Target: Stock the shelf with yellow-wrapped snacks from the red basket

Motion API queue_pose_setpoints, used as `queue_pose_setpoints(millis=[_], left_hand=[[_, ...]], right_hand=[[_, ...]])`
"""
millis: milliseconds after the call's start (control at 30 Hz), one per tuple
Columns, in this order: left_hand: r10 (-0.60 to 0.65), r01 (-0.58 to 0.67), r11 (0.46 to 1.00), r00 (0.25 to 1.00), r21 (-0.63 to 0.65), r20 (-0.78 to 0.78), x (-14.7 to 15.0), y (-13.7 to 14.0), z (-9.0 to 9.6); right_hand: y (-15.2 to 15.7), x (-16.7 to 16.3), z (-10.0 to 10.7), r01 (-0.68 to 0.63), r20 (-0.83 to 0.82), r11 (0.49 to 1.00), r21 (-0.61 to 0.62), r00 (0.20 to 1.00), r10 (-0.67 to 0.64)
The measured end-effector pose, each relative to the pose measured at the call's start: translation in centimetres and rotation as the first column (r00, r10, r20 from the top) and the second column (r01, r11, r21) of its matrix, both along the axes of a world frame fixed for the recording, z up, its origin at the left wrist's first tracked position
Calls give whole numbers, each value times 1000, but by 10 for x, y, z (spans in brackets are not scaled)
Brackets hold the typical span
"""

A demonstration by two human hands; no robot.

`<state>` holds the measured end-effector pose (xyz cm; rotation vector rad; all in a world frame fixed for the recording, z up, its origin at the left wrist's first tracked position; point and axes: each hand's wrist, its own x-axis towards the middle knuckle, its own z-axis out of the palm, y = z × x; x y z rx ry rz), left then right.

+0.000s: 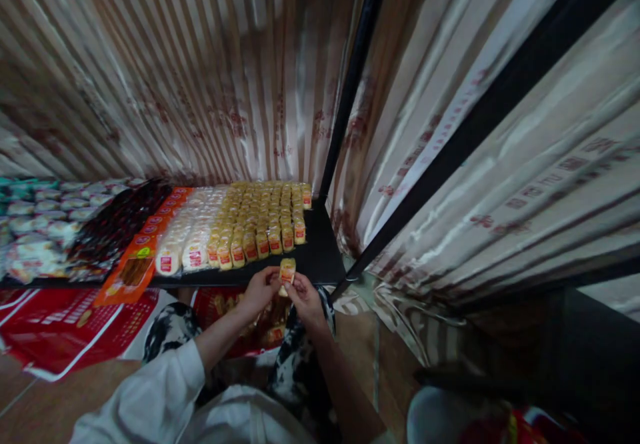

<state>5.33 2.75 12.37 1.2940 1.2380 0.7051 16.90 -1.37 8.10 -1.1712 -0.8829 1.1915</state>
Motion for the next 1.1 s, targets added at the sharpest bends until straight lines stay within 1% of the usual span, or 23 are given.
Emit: queue_pose_setpoints(millis=[133, 233, 333, 367, 467, 567, 633, 700, 767, 833, 900, 1000, 1100], left_hand=[[-60, 62, 996, 998, 71, -25, 20, 14, 4], [-66, 87, 977, 992, 196, -108, 33, 28, 12], [9, 78, 927, 974, 367, -227, 47, 39, 25], [21, 91, 906, 965, 413, -260, 52, 41, 29], [-20, 170, 856, 955, 488, -297, 70, 48, 39], [-76, 257, 814, 936, 520, -344, 89, 58, 42], [-89, 341, 769, 894, 540, -439, 99, 68, 43], [-105, 453, 706, 827, 545, -552, 106, 79, 44], [-120, 551, 646, 757, 529, -642, 110, 91, 46], [-128, 606, 613, 710, 508, -693, 114, 102, 47], [-128, 609, 616, 704, 500, -699, 117, 112, 45], [-135, 579, 640, 732, 505, -668, 122, 127, 36], [-154, 545, 665, 768, 510, -621, 127, 141, 24]], right_hand=[[9, 14, 3, 64, 24, 996, 65, 998, -65], [24, 30, 4, 146, 71, 984, 97, 986, -153], [46, 48, 3, 254, 148, 960, 120, 951, -270], [55, 54, 4, 283, 187, 951, 127, 934, -303], [80, 71, 4, 344, 308, 928, 145, 875, -372], [105, 83, 3, 381, 359, 909, 168, 835, -416], [120, 90, 2, 402, 359, 895, 191, 820, -445], [134, 95, 1, 426, 371, 883, 197, 802, -469], [147, 100, 2, 448, 416, 877, 176, 773, -479], [159, 103, 3, 457, 483, 876, 153, 739, -469], [170, 105, 5, 448, 528, 881, 150, 717, -455], [185, 106, 3, 425, 545, 893, 148, 719, -432], [197, 107, -1, 428, 548, 898, 99, 730, -408]])
